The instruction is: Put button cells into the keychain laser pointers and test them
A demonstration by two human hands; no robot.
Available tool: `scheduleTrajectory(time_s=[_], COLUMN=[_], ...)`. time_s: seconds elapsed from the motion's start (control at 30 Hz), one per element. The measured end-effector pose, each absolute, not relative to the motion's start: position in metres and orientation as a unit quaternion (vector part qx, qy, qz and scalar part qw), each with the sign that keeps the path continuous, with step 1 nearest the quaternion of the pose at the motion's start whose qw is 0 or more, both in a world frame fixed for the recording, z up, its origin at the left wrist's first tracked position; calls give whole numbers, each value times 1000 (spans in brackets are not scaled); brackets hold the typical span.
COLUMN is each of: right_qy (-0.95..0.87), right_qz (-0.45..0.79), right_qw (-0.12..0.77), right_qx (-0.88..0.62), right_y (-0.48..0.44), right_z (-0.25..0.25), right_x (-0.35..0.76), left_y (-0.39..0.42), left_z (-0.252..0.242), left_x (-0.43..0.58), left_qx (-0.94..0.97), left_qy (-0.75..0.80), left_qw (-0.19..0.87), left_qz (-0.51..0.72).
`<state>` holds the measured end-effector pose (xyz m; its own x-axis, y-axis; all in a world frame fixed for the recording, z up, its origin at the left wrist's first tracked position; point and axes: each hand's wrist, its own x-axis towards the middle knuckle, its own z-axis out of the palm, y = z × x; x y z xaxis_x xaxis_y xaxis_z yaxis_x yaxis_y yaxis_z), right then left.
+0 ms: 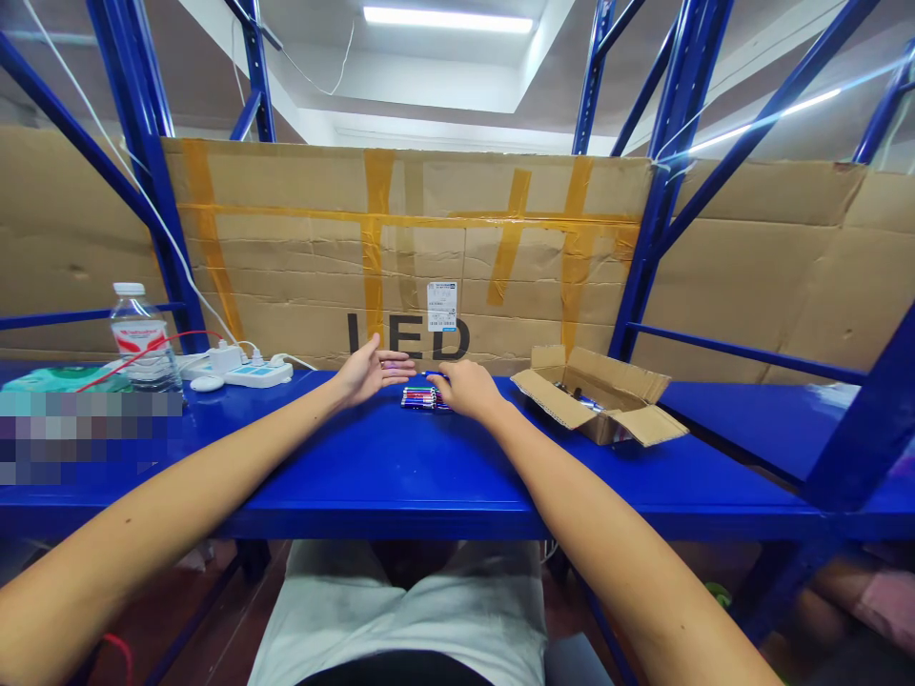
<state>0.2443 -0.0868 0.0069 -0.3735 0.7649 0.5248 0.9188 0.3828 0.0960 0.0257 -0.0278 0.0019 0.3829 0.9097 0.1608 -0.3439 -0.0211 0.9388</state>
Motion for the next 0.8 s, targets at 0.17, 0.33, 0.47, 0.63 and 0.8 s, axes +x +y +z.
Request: scheduleTrajectory(time_s=[0.17,0.33,0.47,0.63,0.8], right_qy=[-804,-806,-803,-804,-807], right_qz=[-196,-193,-195,-196,-192], right_qw=[207,207,209,203,202], right_qx=[-522,-519,-523,-524,-521], right_y=[-88,-87,-86,-86,-86], right_z=[8,8,7,7,7], right_x=[244,243,243,243,243], left_y=[-28,-29,-30,-28,-29], left_z=[2,2,2,2,2], left_x=[27,27,27,27,27], left_qx=[519,520,526,525,527], left_qy=[274,272,281,271,276], left_qw=[649,647,642,647,644], left_qz=[485,486,483,481,481])
